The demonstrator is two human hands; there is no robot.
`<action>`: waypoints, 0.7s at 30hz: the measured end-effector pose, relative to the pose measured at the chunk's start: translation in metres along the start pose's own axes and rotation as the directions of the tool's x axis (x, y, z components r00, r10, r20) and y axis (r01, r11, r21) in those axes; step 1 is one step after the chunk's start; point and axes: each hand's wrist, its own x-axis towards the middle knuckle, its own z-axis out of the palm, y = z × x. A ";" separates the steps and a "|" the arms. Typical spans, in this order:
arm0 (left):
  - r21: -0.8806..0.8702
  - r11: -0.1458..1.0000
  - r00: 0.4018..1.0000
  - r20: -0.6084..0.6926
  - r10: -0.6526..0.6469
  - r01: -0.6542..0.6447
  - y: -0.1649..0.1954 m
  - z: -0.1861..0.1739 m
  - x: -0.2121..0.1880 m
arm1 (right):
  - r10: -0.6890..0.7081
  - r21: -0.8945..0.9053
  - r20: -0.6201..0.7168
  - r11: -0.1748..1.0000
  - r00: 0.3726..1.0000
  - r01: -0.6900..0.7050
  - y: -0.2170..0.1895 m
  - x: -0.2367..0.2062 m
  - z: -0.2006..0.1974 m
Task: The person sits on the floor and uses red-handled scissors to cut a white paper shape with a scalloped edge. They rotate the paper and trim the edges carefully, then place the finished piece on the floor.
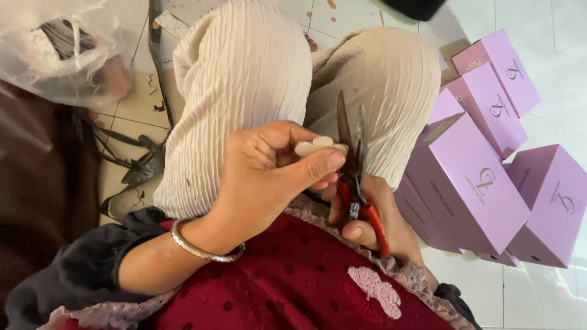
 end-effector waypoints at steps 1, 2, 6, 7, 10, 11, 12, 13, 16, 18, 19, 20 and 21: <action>0.024 1.000 1.000 0.003 0.016 -0.016 0.001 0.000 0.001 | 0.012 -0.005 -0.001 1.000 1.000 -0.012 -0.002 -0.001 0.000; 0.046 0.999 1.000 0.003 0.028 -0.028 0.002 -0.001 0.000 | 0.029 -0.010 -0.001 1.000 1.000 -0.029 -0.005 -0.002 0.000; 0.066 0.997 0.999 -0.011 0.035 -0.034 0.005 -0.001 0.000 | 0.014 -0.032 0.001 0.999 1.000 -0.014 -0.012 0.000 0.001; 0.065 0.997 0.999 -0.006 0.038 -0.038 0.005 -0.001 0.000 | 0.006 -0.032 0.004 0.999 1.000 -0.006 -0.013 0.000 0.001; 0.064 0.997 0.999 0.001 0.047 -0.047 0.007 -0.001 0.000 | 0.012 -0.071 0.008 0.997 1.000 -0.012 -0.015 0.003 0.001; 0.060 0.997 0.999 -0.003 0.042 -0.042 0.008 0.000 0.000 | 0.022 -0.091 0.008 0.996 1.000 -0.021 -0.015 0.003 0.001; 0.056 0.998 0.999 -0.007 0.039 -0.038 0.008 0.000 -0.001 | 0.016 -0.089 -0.005 0.996 1.000 -0.017 -0.016 0.002 0.001; 0.060 0.997 0.999 -0.005 0.044 -0.044 0.009 0.000 -0.001 | 0.011 -0.086 -0.017 0.996 1.000 -0.012 -0.016 0.002 0.002; 0.056 0.997 0.999 0.005 0.051 -0.051 0.011 0.001 -0.001 | -0.003 -0.089 -0.022 0.996 1.000 0.001 -0.017 0.002 0.002; 0.034 0.998 0.998 0.017 0.055 -0.056 0.012 0.002 -0.001 | -0.007 -0.107 -0.012 0.994 1.000 0.006 -0.017 0.003 0.001; 0.038 0.998 0.999 0.010 0.041 -0.042 0.012 0.002 -0.001 | -0.007 -0.120 -0.006 0.993 1.000 0.006 -0.018 0.004 0.000; 0.042 0.999 1.000 0.003 0.026 -0.027 0.012 0.002 -0.001 | -0.005 -0.132 0.000 0.991 1.000 0.005 -0.018 0.004 0.000; 0.046 0.999 1.000 -0.005 0.012 -0.011 0.012 0.002 -0.001 | -0.006 -0.141 0.000 0.990 1.000 0.006 -0.019 0.004 0.000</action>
